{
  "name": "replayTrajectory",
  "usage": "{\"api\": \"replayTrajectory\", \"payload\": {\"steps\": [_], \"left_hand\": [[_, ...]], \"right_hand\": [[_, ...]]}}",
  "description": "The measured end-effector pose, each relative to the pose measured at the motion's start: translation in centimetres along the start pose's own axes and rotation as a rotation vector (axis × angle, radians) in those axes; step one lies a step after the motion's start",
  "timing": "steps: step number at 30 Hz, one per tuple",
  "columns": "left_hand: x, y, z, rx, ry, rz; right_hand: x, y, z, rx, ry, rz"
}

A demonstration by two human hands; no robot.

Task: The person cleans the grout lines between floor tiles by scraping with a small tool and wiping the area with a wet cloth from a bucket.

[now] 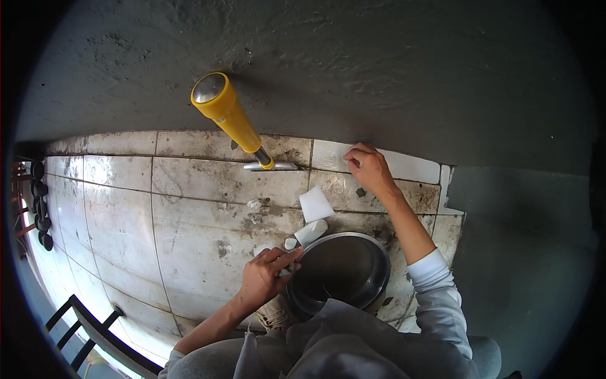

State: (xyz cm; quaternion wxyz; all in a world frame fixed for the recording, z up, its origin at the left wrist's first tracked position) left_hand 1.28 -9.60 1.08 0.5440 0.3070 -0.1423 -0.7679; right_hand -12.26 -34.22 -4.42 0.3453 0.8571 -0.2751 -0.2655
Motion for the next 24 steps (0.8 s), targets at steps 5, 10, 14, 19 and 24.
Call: {"api": "replayTrajectory", "payload": {"steps": [5, 10, 14, 19, 24], "left_hand": [[0.0, 0.1, 0.1, 0.001, -0.001, 0.010], [0.0, -0.1, 0.0, -0.001, -0.010, 0.005], [0.0, 0.0, -0.1, 0.000, 0.003, 0.009], [0.0, -0.2, -0.3, 0.004, 0.017, -0.007], [0.0, 0.0, 0.0, -0.007, -0.003, -0.001]], "right_hand": [[0.5, -0.9, -0.3, 0.094, -0.024, -0.058], [0.6, -1.2, -0.9, 0.069, 0.054, -0.035], [0.8, -1.2, -1.1, 0.003, 0.027, -0.052], [1.1, -2.0, -1.9, 0.007, 0.056, -0.150], [1.0, -1.7, -1.9, -0.001, 0.072, -0.053]]}}
Point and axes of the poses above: each hand's wrist, its own x-axis towards the middle knuckle, its own y-axis out of the back of the hand, z = x × y, the point moved 9 cm from there along x, towards the middle knuckle, and after that the axes turned 15 degrees about -z, right-handed, at the moved point
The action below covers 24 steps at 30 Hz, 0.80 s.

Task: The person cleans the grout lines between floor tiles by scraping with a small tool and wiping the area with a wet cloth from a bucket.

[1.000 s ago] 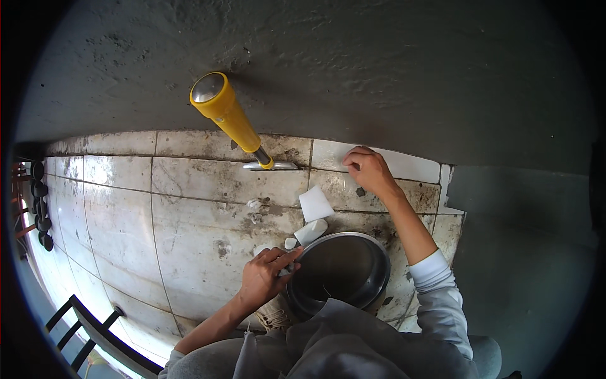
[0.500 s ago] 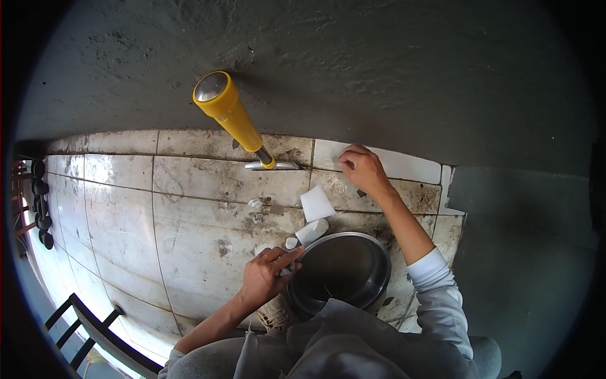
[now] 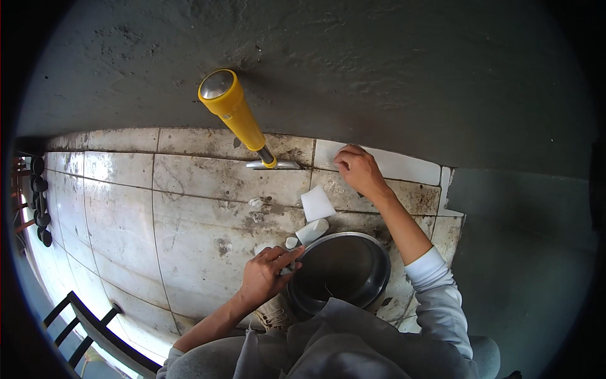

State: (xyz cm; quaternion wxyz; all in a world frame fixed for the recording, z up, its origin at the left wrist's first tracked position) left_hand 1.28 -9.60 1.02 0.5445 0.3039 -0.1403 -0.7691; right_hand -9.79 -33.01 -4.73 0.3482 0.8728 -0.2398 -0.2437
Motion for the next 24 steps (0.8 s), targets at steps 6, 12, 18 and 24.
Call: {"api": "replayTrajectory", "payload": {"steps": [6, 12, 18, 24], "left_hand": [[0.0, 0.1, 0.1, 0.013, -0.014, 0.011], [0.0, 0.3, -0.1, -0.003, 0.009, 0.033], [0.0, -0.1, -0.2, 0.029, 0.017, -0.006], [-0.1, -0.2, -0.1, 0.001, 0.001, -0.007]], "right_hand": [[0.5, 0.2, -0.1, -0.014, -0.040, 0.045], [1.3, -0.1, -0.6, -0.032, -0.011, -0.012], [1.9, -1.4, -1.2, 0.023, 0.037, -0.138], [1.5, -1.0, -1.5, -0.038, 0.065, -0.033]]}}
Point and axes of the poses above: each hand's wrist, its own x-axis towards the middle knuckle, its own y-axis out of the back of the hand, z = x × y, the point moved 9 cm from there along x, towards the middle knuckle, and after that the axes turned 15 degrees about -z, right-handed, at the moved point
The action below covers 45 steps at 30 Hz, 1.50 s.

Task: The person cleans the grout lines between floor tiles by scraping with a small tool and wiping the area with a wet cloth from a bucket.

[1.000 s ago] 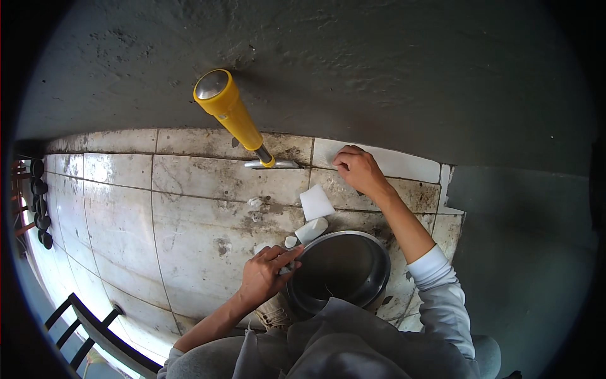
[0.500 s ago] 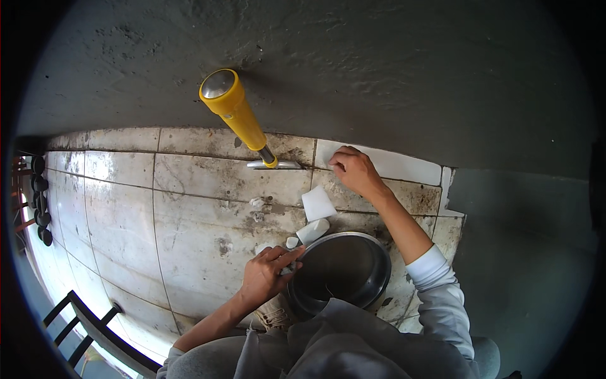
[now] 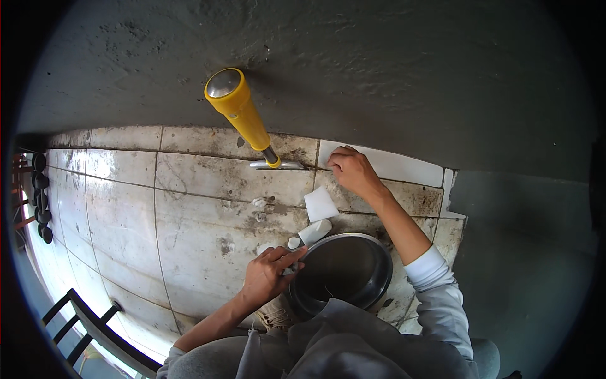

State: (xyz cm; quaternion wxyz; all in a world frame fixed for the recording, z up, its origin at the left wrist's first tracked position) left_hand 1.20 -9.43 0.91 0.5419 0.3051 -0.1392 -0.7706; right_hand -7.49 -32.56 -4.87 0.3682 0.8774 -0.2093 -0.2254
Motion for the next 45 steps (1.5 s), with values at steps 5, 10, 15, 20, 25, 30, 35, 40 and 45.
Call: {"api": "replayTrajectory", "payload": {"steps": [5, 10, 15, 20, 25, 30, 35, 40, 45], "left_hand": [[0.0, 0.1, -0.1, -0.004, -0.002, 0.005], [0.0, 0.1, -0.1, 0.010, 0.004, -0.009], [0.1, 0.1, 0.1, 0.003, -0.019, 0.010], [0.0, 0.2, 0.0, 0.016, -0.022, 0.024], [-0.1, 0.0, 0.0, 0.032, -0.005, -0.001], [0.0, 0.2, 0.1, 0.015, -0.020, 0.007], [-0.1, 0.2, 0.1, 0.017, -0.025, 0.025], [-0.1, 0.2, 0.0, 0.036, 0.001, 0.005], [0.1, 0.2, 0.1, -0.004, -0.018, 0.011]], "right_hand": [[0.4, 0.2, 0.0, -0.001, -0.070, -0.014], [0.8, -0.6, -0.3, 0.054, -0.052, -0.069], [0.7, -0.4, -0.8, 0.006, -0.015, 0.030], [1.1, 0.0, -1.1, -0.017, -0.062, 0.058], [1.5, -1.0, -1.4, -0.033, 0.017, -0.023], [1.1, -0.7, -1.6, -0.018, 0.025, 0.087], [1.5, -0.5, -1.1, -0.023, -0.054, 0.075], [2.0, -1.2, -1.5, -0.010, -0.074, -0.020], [0.9, -0.7, -1.5, -0.050, -0.018, 0.096]]}}
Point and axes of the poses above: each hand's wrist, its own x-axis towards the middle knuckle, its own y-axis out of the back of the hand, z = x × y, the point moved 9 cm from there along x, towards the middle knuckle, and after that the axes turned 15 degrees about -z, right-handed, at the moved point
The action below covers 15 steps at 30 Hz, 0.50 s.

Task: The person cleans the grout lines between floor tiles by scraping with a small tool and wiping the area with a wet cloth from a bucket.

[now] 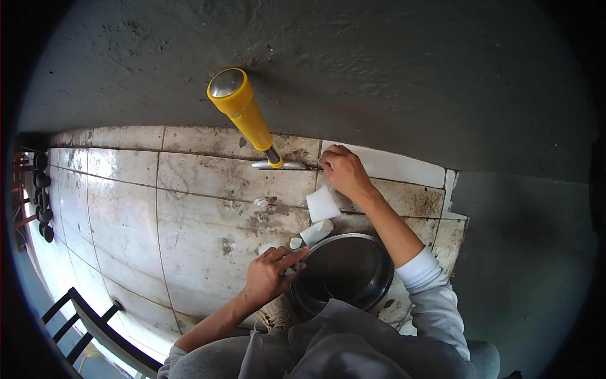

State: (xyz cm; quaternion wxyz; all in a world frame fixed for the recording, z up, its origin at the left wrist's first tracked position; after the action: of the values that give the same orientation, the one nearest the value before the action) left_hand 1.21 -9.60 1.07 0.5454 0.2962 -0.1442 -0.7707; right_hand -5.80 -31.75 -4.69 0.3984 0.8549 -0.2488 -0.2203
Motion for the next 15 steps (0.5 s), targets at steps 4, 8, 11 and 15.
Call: {"api": "replayTrajectory", "payload": {"steps": [4, 8, 11, 15], "left_hand": [[-0.2, 0.1, -0.3, 0.014, 0.009, 0.006], [-0.3, -0.2, -0.3, 0.014, 0.010, 0.001], [-0.1, -0.1, -0.1, 0.014, -0.002, 0.005], [-0.1, -0.1, -0.1, 0.031, 0.005, 0.009]], "right_hand": [[-1.9, 2.3, 3.0, 0.205, -0.136, 0.084], [-6.0, 3.9, 6.9, 0.187, -0.312, 0.068], [-8.7, 4.4, 10.9, 0.211, -0.428, 0.137], [-9.4, 4.5, 12.1, 0.254, -0.506, 0.170]]}}
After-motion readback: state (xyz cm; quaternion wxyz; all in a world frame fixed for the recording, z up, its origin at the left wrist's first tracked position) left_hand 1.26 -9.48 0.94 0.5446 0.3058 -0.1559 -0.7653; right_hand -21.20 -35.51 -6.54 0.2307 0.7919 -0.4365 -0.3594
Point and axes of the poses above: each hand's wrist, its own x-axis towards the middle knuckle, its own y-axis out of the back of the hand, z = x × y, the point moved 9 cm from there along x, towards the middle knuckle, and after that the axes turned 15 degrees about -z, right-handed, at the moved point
